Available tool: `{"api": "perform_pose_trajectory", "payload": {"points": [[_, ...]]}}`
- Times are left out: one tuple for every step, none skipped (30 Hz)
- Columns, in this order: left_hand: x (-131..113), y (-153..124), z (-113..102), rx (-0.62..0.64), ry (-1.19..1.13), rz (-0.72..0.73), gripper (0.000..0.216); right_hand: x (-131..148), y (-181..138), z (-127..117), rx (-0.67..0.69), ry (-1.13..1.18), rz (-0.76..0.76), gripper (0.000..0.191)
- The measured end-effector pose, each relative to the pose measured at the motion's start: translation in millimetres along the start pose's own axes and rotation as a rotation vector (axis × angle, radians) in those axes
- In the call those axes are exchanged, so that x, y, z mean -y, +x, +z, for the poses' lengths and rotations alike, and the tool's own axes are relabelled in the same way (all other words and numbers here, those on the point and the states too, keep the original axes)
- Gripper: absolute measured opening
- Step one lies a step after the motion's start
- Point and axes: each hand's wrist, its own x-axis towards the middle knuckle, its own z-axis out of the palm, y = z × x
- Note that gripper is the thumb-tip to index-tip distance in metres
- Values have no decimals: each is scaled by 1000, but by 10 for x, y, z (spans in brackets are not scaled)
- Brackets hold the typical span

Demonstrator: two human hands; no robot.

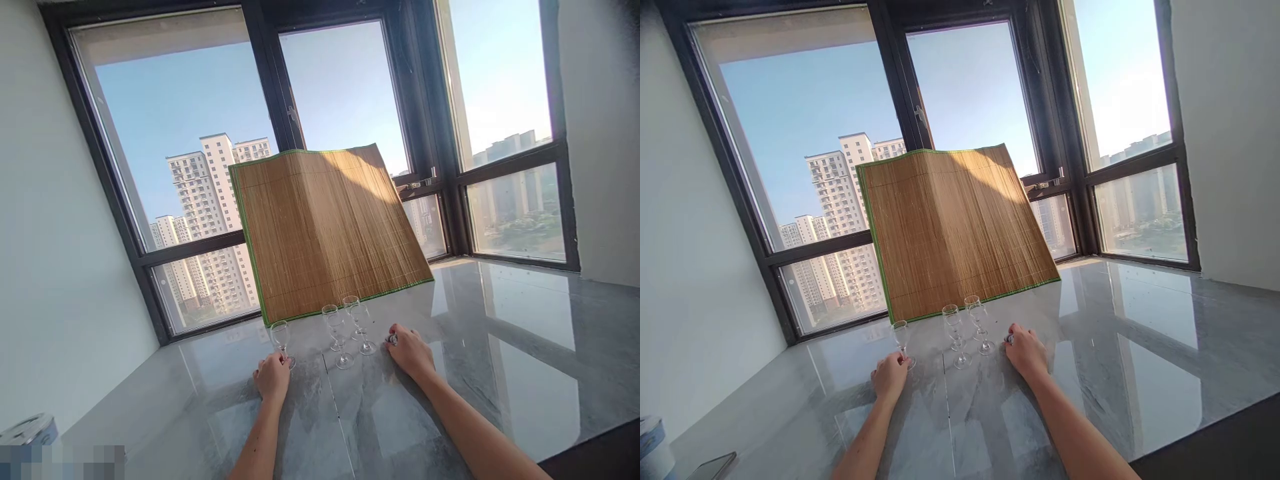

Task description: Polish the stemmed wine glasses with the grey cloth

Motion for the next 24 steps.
{"api": "perform_pose_trajectory", "payload": {"points": [[-3, 0, -12, -18, 13, -12, 26, 0, -1, 4, -4, -1, -1, 22], [-8, -3, -34, -36, 27, -30, 31, -1, -1, 8, -9, 1, -2, 22], [-18, -11, -66, -53, 46, -47, 36, -2, 0, 11, -11, 5, -4, 21], [-36, -27, -106, -66, 69, -52, 39, -4, 1, 13, -11, 10, -8, 21], [-64, -55, -150, -67, 92, -43, 41, -5, 3, 15, -9, 16, -11, 21], [-106, -97, -195, -55, 105, -26, 41, -6, 6, 15, -5, 22, -13, 21], [-164, -153, -234, -31, 103, 0, 41, -6, 8, 15, -3, 25, -13, 21], [-237, -222, -261, -2, 83, 38, 41, -5, 11, 15, -1, 24, -12, 21], [-324, -301, -273, 37, 35, 79, 42, -4, 13, 15, -1, 22, -9, 21], [-419, -384, -266, 71, -24, 147, 42, -1, 14, 15, -1, 20, -4, 22], [-517, -466, -240, 79, -90, 262, 39, 2, 14, 15, -1, 17, 2, 22], [-612, -541, -199, 106, -165, 390, 32, 6, 13, 15, -2, 13, 6, 22], [-697, -601, -146, 130, -224, 482, 25, 10, 10, 15, -3, 8, 10, 23], [-769, -644, -89, 147, -266, 543, 21, 15, 7, 14, -5, 3, 12, 23], [-824, -666, -33, 154, -293, 571, 19, 20, 2, 13, -8, -1, 12, 23], [-862, -668, 16, 147, -310, 560, 18, 25, -3, 11, -10, -5, 10, 23], [-885, -651, 57, 130, -326, 524, 19, 30, -8, 8, -13, -8, 7, 23], [-896, -618, 88, 111, -348, 478, 20, 34, -12, 5, -16, -11, 5, 22], [-897, -576, 111, 95, -378, 436, 24, 38, -16, 1, -16, -14, 4, 22], [-894, -530, 129, 91, -410, 408, 30, 42, -18, -4, -13, -17, 5, 22], [-887, -483, 146, 100, -441, 402, 37, 47, -19, -9, -10, -19, 6, 22], [-880, -442, 166, 121, -468, 417, 41, 51, -19, -14, -5, -20, 8, 22], [-875, -408, 189, 145, -490, 442, 41, 55, -19, -20, 0, -21, 10, 22], [-871, -383, 217, 175, -512, 468, 39, 60, -19, -25, 5, -21, 12, 22]]}}
